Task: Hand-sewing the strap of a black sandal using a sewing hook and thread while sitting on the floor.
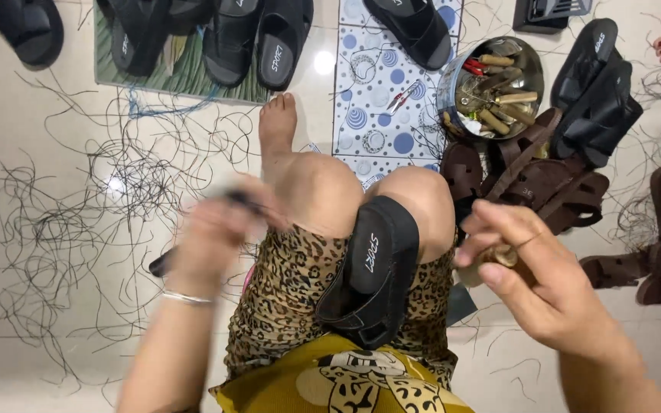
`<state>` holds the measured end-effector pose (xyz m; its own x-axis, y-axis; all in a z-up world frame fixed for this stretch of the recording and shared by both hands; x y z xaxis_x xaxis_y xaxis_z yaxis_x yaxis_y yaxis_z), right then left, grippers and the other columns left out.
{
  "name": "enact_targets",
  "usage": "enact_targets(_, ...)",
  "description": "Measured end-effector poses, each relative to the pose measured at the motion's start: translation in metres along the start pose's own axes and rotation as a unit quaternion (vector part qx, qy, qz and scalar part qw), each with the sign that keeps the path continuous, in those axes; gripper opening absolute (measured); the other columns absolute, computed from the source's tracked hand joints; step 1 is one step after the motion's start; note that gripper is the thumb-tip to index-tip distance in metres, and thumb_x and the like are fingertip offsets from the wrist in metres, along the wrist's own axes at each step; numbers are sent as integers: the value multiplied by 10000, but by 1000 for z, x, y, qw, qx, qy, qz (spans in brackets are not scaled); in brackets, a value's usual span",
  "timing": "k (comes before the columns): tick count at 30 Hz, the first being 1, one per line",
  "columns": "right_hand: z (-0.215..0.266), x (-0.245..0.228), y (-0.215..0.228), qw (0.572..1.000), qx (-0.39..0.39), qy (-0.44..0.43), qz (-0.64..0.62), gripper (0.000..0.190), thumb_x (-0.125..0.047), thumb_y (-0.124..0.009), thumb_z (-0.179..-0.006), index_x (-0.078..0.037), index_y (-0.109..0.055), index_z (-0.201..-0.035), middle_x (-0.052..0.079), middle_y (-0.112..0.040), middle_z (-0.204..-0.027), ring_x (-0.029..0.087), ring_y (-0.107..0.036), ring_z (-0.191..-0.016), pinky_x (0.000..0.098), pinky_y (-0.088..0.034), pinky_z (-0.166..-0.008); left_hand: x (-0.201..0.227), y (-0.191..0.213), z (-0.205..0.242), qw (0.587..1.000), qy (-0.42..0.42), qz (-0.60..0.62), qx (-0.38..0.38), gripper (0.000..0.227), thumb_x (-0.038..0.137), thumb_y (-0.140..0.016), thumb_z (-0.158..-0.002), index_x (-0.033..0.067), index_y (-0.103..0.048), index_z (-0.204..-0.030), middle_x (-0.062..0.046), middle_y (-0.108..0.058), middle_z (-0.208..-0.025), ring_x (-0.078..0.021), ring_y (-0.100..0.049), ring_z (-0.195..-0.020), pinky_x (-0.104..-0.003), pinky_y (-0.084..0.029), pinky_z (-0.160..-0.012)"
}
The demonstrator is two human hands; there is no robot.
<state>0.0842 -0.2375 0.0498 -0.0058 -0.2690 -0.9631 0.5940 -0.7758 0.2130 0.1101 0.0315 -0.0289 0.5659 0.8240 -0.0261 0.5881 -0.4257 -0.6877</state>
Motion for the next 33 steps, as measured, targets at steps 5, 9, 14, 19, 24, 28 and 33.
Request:
enact_targets(5,3,13,-10,949,-30,9,313,457,-47,-737,-803,-109,-713,-1255,21,-703,-875,107,-548,-541,255,-447,-476,127,-48,211,29,365,-750,550,426,293,-688,-1045,-97,-690,-875,-213,-664,-964,-388,-622,-799,-456,-511,-790)
enact_targets(9,-10,13,-24,945,-63,-14,321,476,-37,-744,-762,-176,-750,-1217,28,-748,-892,114,-617,-549,264,-489,-467,82,-32,131,-76,291,-865,402,194,184,-819,-879,12,-787,-964,-187,-690,-1165,-338,-600,-1104,-428,-454,-967)
enact_targets(14,-18,6,-27,924,-97,-17,369,491,-53,-695,-764,-205,-752,-1227,19,-751,-953,168,-687,-640,308,-522,-531,-5,-21,-33,493,97,-842,198,487,367,-400,-1040,54,-582,-715,-108,-688,-1014,-262,-621,-969,-431,-502,-927)
enact_targets(19,-17,-5,-35,872,-96,-10,481,483,-85,-707,-758,-210,-756,-1222,77,-729,-950,217,-641,-512,360,-493,-409,-54,16,-38,465,271,-839,80,139,155,-774,-795,52,-687,-763,-88,-654,-1205,-266,-614,-1088,-405,-494,-932)
enact_targets(24,-17,-2,-39,807,-132,-14,576,603,-136,-708,-728,-230,-689,-1323,90,-675,-950,214,-623,-497,351,-515,-386,-56,22,-40,475,267,-836,65,140,140,-792,-766,44,-693,-790,-52,-684,-1075,-235,-671,-897,-358,-558,-730)
enact_targets(28,-25,1,-37,873,-88,58,476,428,-39,-729,-743,-155,-767,-1153,73,-730,-991,207,-670,-611,348,-517,-471,-53,20,-39,463,246,-848,73,185,171,-795,-788,54,-683,-698,-39,-705,-1050,-218,-676,-833,-347,-541,-669)
enact_targets(33,-30,-6,-45,882,-63,89,459,157,-47,-732,-824,-66,-707,-978,77,-739,-970,202,-676,-635,340,-518,-522,-56,18,-40,461,238,-851,75,192,171,-801,-776,48,-679,-692,-31,-712,-1026,-208,-685,-814,-342,-547,-671)
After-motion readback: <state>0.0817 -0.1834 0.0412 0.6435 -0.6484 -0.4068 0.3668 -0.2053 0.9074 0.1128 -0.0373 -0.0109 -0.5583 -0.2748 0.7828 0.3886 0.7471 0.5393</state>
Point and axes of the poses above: each hand's wrist, its own z-axis away from the middle knuckle, its own y-axis out of the back of the hand, x = y × z, the point moved 7 cm from there along -z, towards the middle knuckle
